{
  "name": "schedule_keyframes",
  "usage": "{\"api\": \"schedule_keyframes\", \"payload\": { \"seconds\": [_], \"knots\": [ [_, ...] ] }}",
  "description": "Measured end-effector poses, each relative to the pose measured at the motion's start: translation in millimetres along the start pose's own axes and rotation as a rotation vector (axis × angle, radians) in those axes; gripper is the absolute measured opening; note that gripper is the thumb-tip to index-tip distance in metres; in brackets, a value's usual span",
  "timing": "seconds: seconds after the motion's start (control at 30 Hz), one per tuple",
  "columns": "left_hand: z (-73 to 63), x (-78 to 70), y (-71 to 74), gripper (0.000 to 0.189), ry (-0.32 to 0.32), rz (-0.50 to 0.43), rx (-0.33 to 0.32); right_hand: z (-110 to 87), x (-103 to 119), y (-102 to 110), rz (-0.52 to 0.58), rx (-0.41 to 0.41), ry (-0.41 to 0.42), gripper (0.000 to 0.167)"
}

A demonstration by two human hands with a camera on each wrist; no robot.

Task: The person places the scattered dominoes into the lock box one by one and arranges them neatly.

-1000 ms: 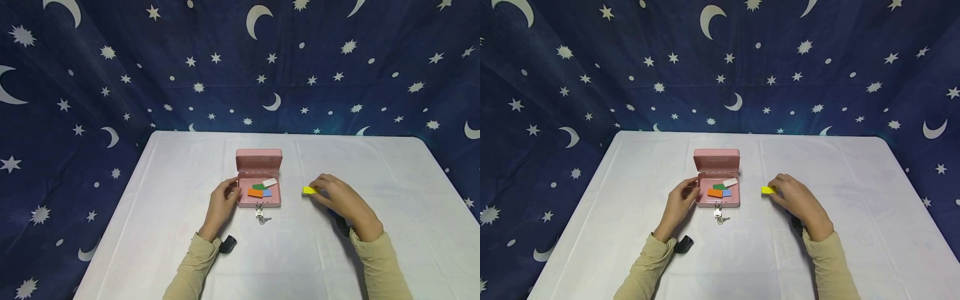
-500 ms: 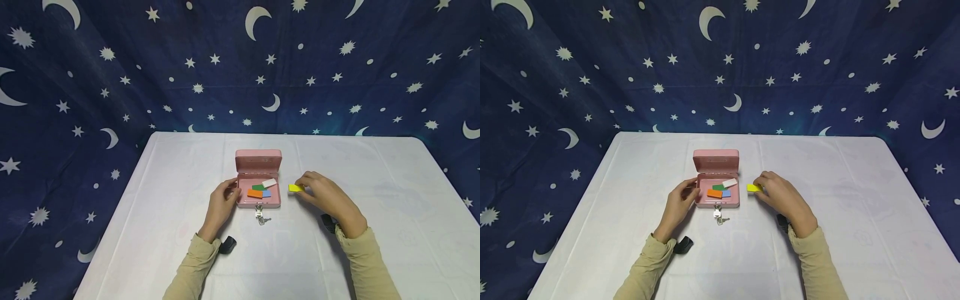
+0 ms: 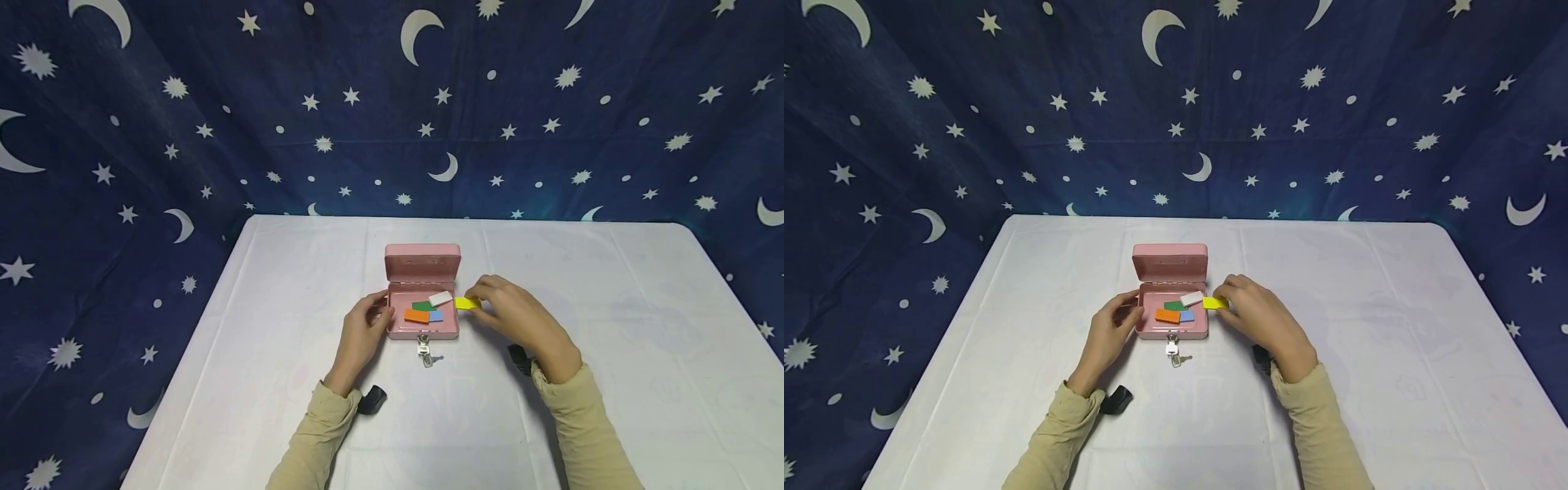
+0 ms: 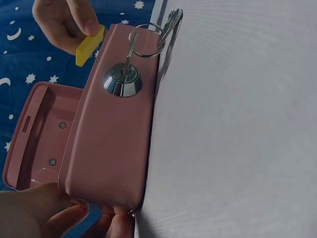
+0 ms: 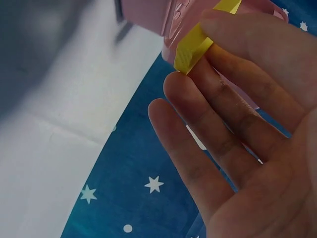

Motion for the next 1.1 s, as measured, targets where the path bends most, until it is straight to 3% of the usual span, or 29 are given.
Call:
{"api": "schedule_keyframes", "payload": {
  "seconds": [0.87,1.1],
  "knots": [
    [0.1,-0.6,0.9,0.037,0.002,-0.007,0.003,18.5,12,-21,0.079,0.03,-0.003,0.018],
    [0.4,0.2,0.7,0.038,-0.001,-0.019,0.006,22.4,12,-26,0.057,0.058,-0.007,0.023]
  ]
}}
Point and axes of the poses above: each hand's wrist, its own z-axis towards the middle knuckle, its own y-axis out of the back of the hand, x = y × z, the point moved 3 cm from there along z, towards the middle knuckle, and after that the axes turned 15 degrees about y, right-handed, at the moved point
